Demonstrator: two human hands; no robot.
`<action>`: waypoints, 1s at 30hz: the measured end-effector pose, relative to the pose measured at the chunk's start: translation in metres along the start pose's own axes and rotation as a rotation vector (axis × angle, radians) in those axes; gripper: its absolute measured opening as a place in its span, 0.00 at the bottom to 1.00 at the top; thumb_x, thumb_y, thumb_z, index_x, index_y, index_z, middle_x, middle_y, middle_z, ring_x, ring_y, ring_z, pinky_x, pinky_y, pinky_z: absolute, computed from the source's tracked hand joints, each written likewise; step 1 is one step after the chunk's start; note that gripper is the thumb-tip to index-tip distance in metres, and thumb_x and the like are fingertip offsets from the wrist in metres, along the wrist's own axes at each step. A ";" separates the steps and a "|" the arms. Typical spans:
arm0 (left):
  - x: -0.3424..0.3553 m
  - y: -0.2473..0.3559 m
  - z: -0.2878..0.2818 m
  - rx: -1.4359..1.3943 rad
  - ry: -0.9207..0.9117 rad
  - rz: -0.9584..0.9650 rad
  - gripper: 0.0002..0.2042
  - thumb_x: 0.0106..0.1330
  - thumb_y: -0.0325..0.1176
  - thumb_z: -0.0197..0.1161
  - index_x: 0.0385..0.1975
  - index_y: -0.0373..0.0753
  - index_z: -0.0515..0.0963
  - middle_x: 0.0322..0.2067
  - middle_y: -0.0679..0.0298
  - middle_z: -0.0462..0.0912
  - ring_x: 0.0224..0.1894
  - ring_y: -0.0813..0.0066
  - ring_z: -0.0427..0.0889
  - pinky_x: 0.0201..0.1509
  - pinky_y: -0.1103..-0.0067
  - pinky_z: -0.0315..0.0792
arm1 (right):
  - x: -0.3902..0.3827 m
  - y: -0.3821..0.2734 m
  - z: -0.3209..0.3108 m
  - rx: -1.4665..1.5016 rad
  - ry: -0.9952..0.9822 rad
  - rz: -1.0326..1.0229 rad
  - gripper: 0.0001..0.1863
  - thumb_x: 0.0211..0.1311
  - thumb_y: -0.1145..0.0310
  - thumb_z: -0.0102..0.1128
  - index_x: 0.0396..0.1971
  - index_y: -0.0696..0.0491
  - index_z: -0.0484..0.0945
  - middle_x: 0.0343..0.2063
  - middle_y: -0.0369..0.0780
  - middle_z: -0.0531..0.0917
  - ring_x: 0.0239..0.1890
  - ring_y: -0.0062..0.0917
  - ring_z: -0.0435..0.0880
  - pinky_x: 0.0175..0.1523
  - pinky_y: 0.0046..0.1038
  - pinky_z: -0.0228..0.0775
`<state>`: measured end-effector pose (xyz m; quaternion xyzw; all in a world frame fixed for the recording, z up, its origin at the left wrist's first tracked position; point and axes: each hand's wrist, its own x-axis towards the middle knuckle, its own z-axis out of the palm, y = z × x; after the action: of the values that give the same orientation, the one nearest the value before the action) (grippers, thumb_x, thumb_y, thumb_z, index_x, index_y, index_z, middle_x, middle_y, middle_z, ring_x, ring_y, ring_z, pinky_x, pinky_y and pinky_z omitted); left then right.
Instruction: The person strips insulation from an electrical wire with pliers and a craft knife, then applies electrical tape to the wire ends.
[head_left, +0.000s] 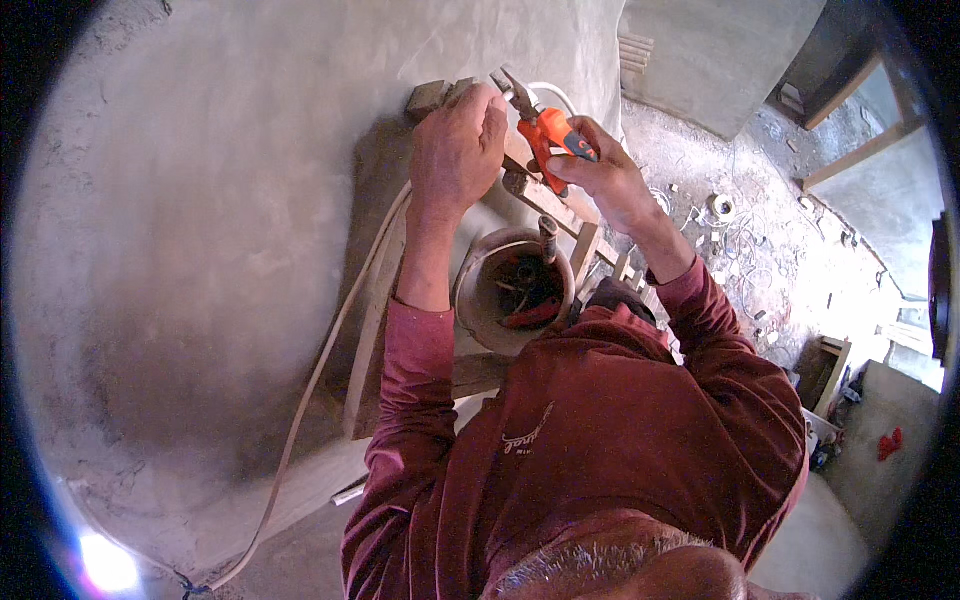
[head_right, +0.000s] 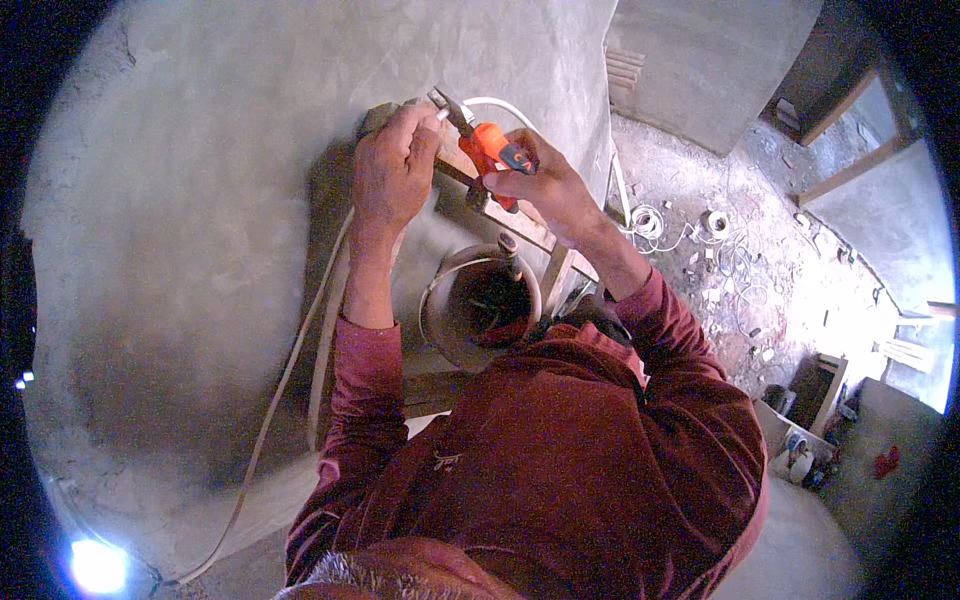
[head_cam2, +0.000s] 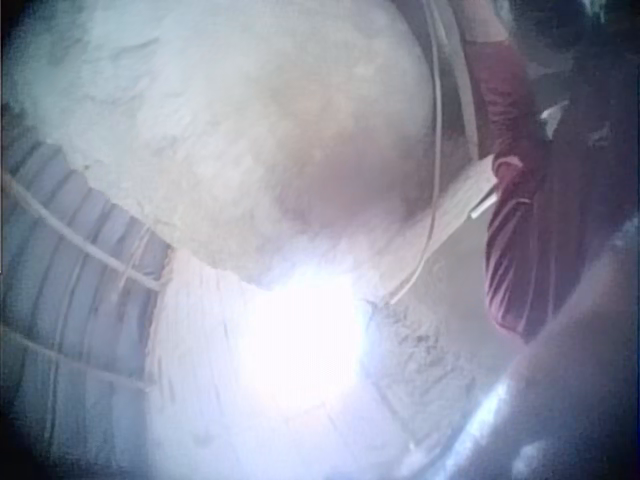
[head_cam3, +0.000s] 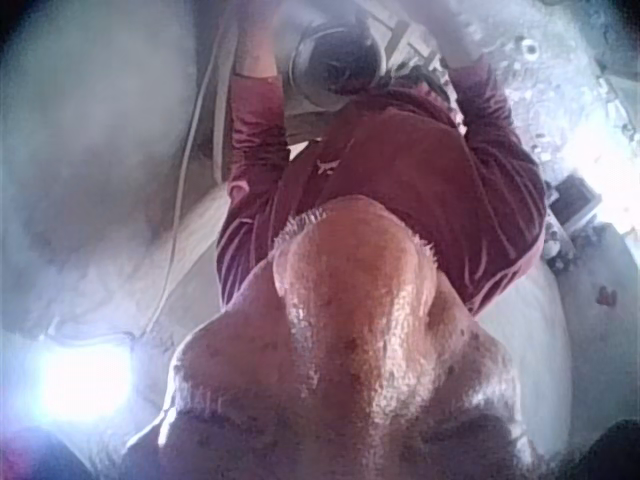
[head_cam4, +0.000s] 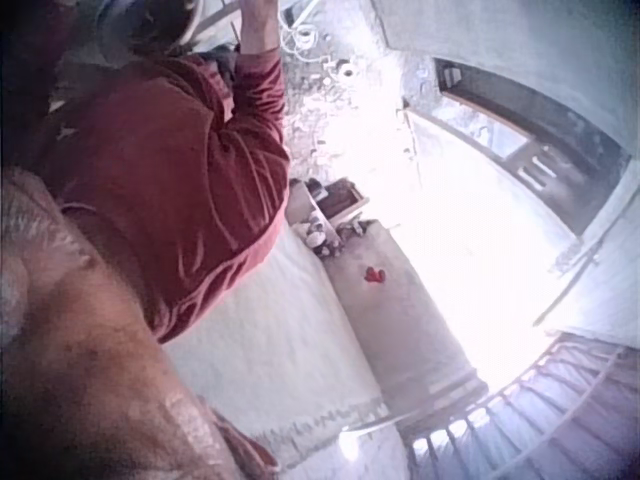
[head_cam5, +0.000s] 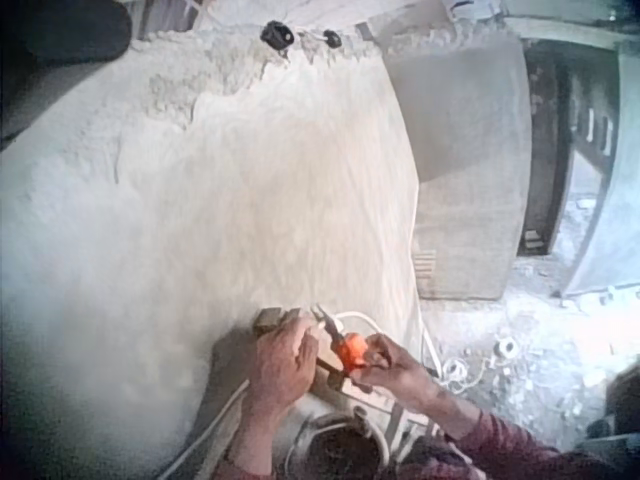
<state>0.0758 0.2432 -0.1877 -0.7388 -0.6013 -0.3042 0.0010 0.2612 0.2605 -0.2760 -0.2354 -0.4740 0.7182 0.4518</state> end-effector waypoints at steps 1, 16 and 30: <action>0.000 -0.002 0.000 -0.005 0.019 0.027 0.08 0.74 0.36 0.57 0.39 0.39 0.77 0.33 0.51 0.84 0.36 0.46 0.85 0.38 0.58 0.77 | 0.000 -0.004 0.003 0.038 0.050 -0.006 0.20 0.62 0.64 0.69 0.50 0.58 0.77 0.35 0.33 0.79 0.37 0.17 0.76 0.42 0.23 0.68; 0.003 -0.005 0.003 0.063 -0.012 0.042 0.10 0.76 0.39 0.56 0.42 0.39 0.78 0.33 0.47 0.84 0.38 0.42 0.85 0.38 0.56 0.77 | 0.012 0.007 0.004 0.010 -0.166 0.177 0.21 0.69 0.60 0.65 0.52 0.60 0.77 0.38 0.36 0.83 0.39 0.20 0.79 0.48 0.26 0.71; 0.005 -0.008 0.007 0.125 0.010 0.070 0.09 0.76 0.37 0.55 0.44 0.40 0.77 0.36 0.48 0.84 0.39 0.43 0.85 0.39 0.57 0.77 | 0.032 0.030 -0.003 -0.221 -0.199 0.011 0.23 0.64 0.71 0.60 0.59 0.56 0.69 0.35 0.35 0.78 0.36 0.20 0.77 0.41 0.26 0.72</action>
<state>0.0720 0.2522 -0.1945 -0.7564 -0.5929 -0.2696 0.0605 0.2350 0.2856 -0.3011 -0.2140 -0.5912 0.6839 0.3701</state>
